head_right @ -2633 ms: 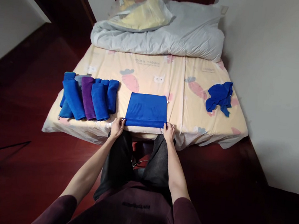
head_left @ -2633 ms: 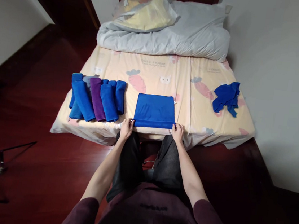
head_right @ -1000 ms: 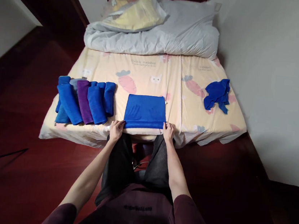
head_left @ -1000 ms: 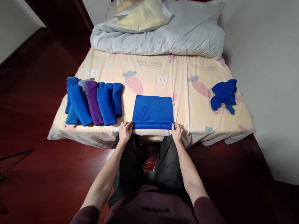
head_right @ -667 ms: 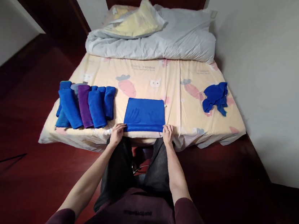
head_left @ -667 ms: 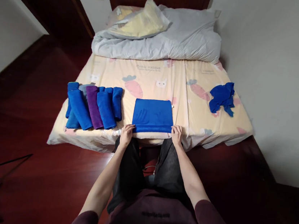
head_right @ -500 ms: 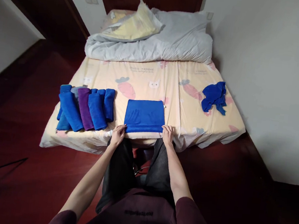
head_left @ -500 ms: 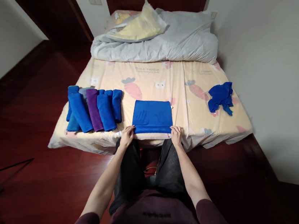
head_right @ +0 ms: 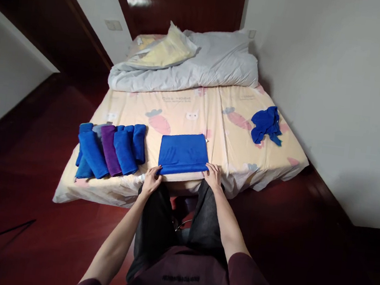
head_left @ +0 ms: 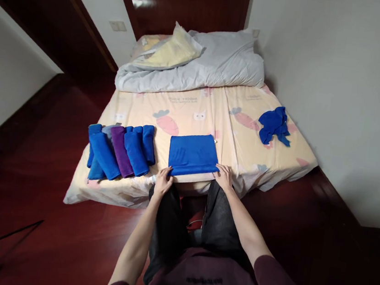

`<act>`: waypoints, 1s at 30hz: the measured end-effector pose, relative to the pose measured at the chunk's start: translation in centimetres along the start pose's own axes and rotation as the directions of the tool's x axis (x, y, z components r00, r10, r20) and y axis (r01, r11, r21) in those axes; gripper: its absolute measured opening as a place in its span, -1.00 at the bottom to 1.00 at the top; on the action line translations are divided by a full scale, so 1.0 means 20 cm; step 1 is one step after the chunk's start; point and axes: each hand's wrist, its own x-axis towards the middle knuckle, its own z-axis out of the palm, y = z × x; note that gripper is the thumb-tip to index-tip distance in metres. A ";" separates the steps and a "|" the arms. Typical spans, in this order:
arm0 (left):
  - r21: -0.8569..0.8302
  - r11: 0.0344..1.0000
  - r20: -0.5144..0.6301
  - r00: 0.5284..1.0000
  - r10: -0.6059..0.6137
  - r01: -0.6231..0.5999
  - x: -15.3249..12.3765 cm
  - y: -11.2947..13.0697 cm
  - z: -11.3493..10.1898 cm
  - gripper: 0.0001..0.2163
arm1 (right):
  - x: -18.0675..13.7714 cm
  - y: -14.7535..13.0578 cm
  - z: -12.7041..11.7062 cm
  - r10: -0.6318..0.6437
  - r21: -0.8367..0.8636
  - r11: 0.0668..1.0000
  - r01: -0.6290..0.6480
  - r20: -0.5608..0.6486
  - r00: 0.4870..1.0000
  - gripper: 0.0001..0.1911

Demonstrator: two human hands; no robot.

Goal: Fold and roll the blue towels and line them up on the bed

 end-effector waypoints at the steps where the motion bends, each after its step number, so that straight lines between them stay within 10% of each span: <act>1: -0.009 1.000 0.002 1.000 -0.007 0.007 0.00 0.00 0.00 -0.60 | 0.00 0.00 0.00 -0.004 0.013 1.000 0.004 -0.007 1.000 -0.59; 30: -0.020 0.967 -0.138 0.957 -0.255 0.255 0.01 -0.04 0.00 -0.72 | 0.04 0.05 0.07 0.048 0.044 0.998 -0.043 -0.124 0.991 -0.70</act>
